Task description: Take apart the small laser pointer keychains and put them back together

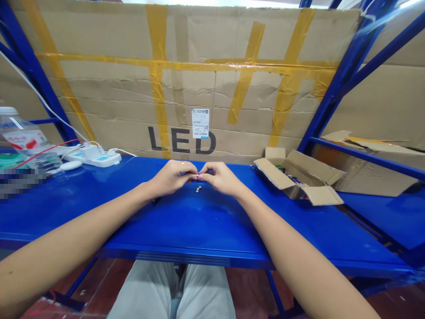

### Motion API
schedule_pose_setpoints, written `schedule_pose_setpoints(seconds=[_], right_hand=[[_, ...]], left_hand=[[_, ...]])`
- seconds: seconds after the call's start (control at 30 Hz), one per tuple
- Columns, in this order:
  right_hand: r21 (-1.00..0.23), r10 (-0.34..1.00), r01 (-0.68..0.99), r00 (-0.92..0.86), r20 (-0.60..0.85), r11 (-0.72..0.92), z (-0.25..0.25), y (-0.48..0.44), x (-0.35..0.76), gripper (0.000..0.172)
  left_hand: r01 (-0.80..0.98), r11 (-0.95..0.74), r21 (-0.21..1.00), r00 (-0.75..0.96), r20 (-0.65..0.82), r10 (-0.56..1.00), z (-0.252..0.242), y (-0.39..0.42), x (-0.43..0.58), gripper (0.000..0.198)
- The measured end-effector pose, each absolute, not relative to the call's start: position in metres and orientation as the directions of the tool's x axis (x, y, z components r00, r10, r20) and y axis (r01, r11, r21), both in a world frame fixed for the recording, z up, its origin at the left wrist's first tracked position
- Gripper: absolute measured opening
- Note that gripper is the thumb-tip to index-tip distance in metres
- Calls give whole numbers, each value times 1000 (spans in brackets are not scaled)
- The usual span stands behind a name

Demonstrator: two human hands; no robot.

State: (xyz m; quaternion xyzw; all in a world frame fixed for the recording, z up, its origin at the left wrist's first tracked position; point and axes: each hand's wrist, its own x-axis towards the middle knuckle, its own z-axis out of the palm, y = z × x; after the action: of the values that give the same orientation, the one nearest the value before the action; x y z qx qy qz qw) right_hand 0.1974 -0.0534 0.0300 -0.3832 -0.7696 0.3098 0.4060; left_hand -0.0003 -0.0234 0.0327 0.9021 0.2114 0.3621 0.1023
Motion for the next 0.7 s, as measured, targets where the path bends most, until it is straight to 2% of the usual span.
schedule_pose_setpoints(seconds=[0.17, 0.27, 0.37, 0.57, 0.7], right_hand=[[-956, 888, 175, -440, 138, 235, 28, -50, 203, 32], [-986, 869, 94, -489, 76, 139, 26, -48, 205, 32], [-992, 860, 99, -510, 21, 83, 25, -48, 205, 30], [-997, 830, 66, -554, -59, -27, 27, -48, 205, 29], [-996, 863, 81, -506, -6, 41, 29, -53, 200, 29]], left_hand=[[307, -952, 6, 753, 610, 247, 28, -17, -2, 21], [311, -940, -143, 811, 555, 184, 27, -15, -2, 24], [307, -922, -238, 847, 510, 151, 26, -14, -2, 27], [288, -930, -230, 846, 516, 135, 25, -14, -2, 27], [299, -946, -126, 813, 552, 184, 26, -14, -3, 25]])
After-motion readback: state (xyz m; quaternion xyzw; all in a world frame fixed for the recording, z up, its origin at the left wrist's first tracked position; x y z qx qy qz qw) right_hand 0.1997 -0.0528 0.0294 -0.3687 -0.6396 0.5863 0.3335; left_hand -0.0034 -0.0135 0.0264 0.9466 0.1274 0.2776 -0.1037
